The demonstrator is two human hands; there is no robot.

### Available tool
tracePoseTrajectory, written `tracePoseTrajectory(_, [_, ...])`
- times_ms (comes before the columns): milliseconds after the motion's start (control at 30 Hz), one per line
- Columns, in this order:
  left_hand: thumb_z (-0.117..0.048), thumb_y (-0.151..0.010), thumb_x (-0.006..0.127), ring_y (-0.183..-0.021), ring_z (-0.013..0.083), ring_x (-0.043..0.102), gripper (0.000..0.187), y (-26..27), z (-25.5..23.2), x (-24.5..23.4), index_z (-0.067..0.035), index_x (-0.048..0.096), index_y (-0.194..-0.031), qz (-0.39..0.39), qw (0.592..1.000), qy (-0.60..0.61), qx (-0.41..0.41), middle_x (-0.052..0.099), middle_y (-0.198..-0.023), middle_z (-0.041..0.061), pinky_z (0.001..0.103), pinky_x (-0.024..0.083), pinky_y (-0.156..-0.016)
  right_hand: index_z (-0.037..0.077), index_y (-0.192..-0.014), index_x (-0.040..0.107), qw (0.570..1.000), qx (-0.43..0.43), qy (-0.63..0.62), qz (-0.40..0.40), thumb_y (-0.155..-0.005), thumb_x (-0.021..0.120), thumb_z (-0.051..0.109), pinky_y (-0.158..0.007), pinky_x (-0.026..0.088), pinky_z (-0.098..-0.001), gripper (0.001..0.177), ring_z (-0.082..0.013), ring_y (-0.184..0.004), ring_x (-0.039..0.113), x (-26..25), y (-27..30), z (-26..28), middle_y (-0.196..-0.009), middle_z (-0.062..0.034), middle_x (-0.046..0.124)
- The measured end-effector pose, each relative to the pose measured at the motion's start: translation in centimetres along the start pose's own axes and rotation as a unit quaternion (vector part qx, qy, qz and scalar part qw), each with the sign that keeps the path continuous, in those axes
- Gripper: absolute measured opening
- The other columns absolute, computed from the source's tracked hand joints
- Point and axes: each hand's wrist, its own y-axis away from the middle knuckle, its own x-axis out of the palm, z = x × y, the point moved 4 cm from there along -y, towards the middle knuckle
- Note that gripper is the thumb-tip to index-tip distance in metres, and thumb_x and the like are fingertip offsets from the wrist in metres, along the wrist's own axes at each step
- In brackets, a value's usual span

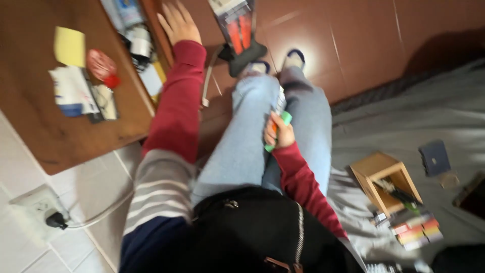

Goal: Sort and organize markers and stationery into a small wooden box.

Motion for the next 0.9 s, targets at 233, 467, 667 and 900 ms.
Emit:
tracePoseTrajectory(233, [-0.015, -0.105, 0.041, -0.115, 0.0316, 0.064, 0.038, -1.4, 2.1, 7.0, -0.009, 0.079, -0.102, 0.122, 0.963, -0.229, 0.074, 0.075, -0.097, 0.009, 0.061, -0.002, -0.121, 0.011, -0.08, 0.05, 0.999, 0.031, 0.026, 0.003, -0.107, 0.049, 0.033, -0.035, 0.029, -0.0335, 0.035, -0.0186, -0.034, 0.034, -2.6, -1.0, 0.2, -0.051, -0.0022, 0.039])
tracePoseTrajectory(467, [-0.024, -0.103, 0.039, -0.144, 0.0349, 0.041, 0.041, -0.2, 5.0, 3.3, -0.006, 0.065, -0.13, 0.193, 0.963, -0.189, 0.015, 0.062, -0.138, 0.016, 0.06, -0.006, -0.12, 0.013, -0.088, 0.052, 0.994, 0.067, -0.028, 0.081, -0.11, 0.046, 0.034, -0.039, 0.031, -0.031, 0.031, -0.0153, -0.041, 0.038, -5.6, -2.2, 0.6, -0.056, -0.0004, 0.042])
tracePoseTrajectory(667, [-0.028, -0.106, 0.035, -0.152, 0.041, 0.024, 0.053, 0.6, 9.1, 5.7, -0.002, 0.048, -0.149, 0.234, 0.953, -0.185, -0.057, 0.042, -0.157, 0.02, 0.061, -0.006, -0.121, 0.012, -0.09, 0.051, 0.997, 0.036, 0.033, 0.058, -0.112, 0.046, 0.032, -0.04, 0.031, -0.0299, 0.031, -0.0152, -0.041, 0.038, -3.2, -2.6, 0.9, -0.057, -0.0005, 0.042])
tracePoseTrajectory(900, [-0.026, -0.104, 0.034, -0.151, 0.0419, 0.023, 0.052, -0.2, 9.6, 3.7, 0.0, 0.046, -0.149, 0.202, 0.956, -0.185, -0.108, 0.034, -0.16, 0.022, 0.062, -0.002, -0.121, 0.0, -0.141, 0.048, 0.981, -0.048, 0.182, 0.044, -0.106, 0.047, 0.019, -0.048, 0.051, -0.0361, 0.039, -0.0253, -0.049, 0.059, -0.7, -1.5, 1.6, -0.064, -0.01, 0.059])
